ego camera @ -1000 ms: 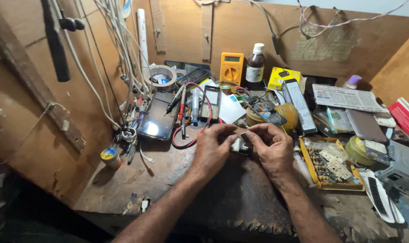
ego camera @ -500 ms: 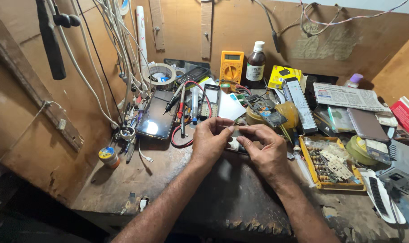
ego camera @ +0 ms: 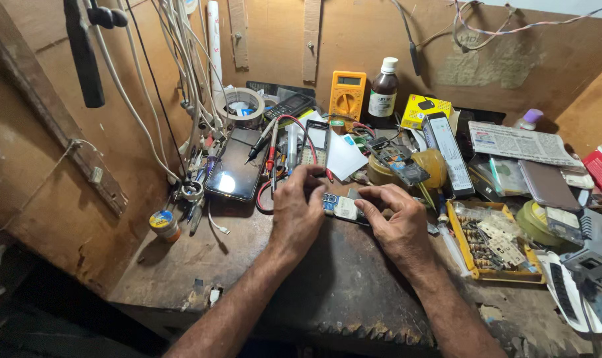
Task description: The person disassembles a feature phone, removes the battery, and reassembles the device. They then connect a charging cable and use multimeter probes to test the battery terminals. The phone is handled throughout the process on a cluttered workbench.
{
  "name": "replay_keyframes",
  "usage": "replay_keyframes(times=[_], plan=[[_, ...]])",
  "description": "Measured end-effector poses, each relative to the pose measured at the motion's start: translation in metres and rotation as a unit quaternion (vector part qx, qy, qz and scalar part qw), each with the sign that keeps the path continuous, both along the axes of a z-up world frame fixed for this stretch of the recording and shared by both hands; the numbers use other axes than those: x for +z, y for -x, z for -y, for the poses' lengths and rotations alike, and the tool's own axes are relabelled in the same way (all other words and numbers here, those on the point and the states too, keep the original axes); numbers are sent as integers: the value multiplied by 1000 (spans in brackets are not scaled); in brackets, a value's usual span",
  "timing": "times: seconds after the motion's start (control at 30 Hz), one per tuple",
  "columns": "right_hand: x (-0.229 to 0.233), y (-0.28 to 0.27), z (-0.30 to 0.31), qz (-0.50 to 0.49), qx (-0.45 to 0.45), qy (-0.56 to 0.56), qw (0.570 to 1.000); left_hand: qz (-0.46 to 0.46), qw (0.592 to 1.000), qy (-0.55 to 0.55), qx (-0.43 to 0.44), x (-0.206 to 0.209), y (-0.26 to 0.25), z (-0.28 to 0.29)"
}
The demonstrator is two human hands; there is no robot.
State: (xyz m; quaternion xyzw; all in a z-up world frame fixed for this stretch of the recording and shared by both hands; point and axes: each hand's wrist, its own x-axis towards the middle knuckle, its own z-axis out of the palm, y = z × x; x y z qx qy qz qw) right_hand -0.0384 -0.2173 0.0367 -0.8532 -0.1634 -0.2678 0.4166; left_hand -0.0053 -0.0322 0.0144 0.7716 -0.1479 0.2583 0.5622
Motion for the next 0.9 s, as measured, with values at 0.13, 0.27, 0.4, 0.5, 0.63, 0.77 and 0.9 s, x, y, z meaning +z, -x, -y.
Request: replay_keyframes(times=[0.13, 0.27, 0.4, 0.5, 0.63, 0.77, 0.9], plan=[[0, -2, -2, 3, -18, 12, 1000, 46, 997, -40, 42, 0, 12, -12], [-2, 0, -1, 5, -16, 29, 999, 9, 997, -53, 51, -2, 14, -7], [-1, -1, -4, -15, -27, 31, 999, -1, 996, -62, 58, -2, 16, -7], [0, -4, -5, 28, 3, 72, 997, -17, 995, -75, 57, -1, 15, -8], [0, -20, -8, 2, 8, 104, 995, 3, 995, -80, 60, -4, 15, -9], [-1, -40, -11, -35, 14, 132, 991, 8, 996, -77, 51, -7, 13, -9], [-3, -54, -15, -47, 26, 183, 982, 7, 996, -72, 52, -9, 12, -9]])
